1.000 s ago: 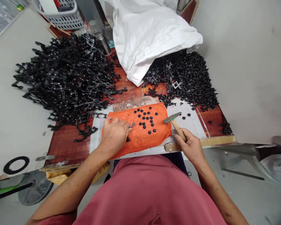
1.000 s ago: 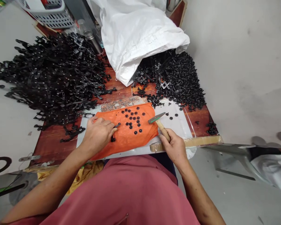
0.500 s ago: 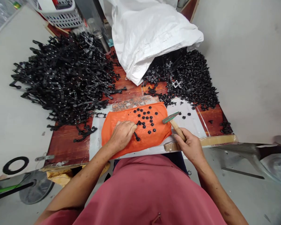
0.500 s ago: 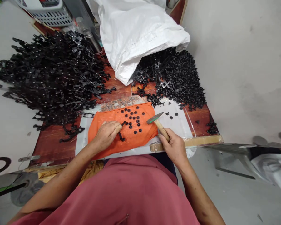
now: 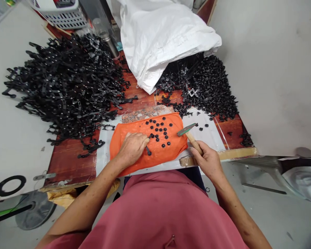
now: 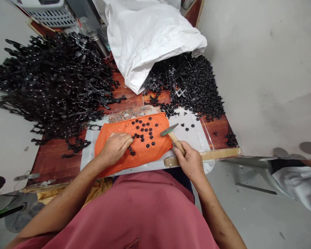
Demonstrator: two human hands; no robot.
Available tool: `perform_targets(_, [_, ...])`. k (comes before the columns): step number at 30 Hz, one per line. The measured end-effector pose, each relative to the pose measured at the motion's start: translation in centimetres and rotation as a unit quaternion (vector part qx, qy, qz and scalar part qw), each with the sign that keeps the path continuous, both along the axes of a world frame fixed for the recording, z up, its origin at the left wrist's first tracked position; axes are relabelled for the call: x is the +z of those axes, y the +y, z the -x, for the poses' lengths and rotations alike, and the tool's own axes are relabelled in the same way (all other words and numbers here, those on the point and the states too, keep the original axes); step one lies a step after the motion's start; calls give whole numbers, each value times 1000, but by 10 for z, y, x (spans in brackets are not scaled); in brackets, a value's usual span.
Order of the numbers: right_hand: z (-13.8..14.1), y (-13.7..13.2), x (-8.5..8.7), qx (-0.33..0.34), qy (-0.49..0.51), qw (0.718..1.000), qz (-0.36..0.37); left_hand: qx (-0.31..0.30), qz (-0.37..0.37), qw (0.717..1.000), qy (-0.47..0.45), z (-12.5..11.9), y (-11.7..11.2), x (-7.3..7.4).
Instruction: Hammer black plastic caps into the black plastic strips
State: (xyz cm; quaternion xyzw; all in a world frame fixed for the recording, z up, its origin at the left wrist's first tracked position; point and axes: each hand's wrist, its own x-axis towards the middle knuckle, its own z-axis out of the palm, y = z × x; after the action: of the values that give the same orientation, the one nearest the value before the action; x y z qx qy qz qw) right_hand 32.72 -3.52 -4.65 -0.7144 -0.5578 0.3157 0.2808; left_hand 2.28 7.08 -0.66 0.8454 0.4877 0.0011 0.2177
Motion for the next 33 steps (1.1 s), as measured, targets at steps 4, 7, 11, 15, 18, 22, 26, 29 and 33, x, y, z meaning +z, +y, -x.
perform_targets(4, [0, 0, 0, 1, -8, 1000, -4, 14, 15, 999, -44, 2, 3, 1])
perform_targets(7, [0, 1, 0, 0, -9, 1000, -2, 26, 25, 997, -75, 4, 4, 0])
perform_targets(11, [1, 1, 1, 0, -11, 1000, 6, 25, 23, 997, -69, 3, 2, -2])
perform_targets(15, [1, 0, 1, -1, -8, 1000, 6, 19, 16, 999, -41, 1, 1, 0])
perform_targets(18, [0, -1, 1, 1, -6, 1000, -1, 11, 5, 1000, -5, -2, 0, 3])
perform_targets(22, [1, 0, 10, 25, -16, 1000, -9, -7, -29, 999, 42, -4, 1, 6])
perform_targets(26, [13, 8, 37, 69, -118, 989, -58, -30, -43, 996, 78, -6, 3, 9])
perform_targets(29, [30, 18, 57, 122, -157, 973, -117, -37, -40, 995, 89, -7, 3, 10])
perform_targets(33, [51, 29, 63, 149, -203, 957, -145, -35, -47, 996, 73, -6, 2, 8])
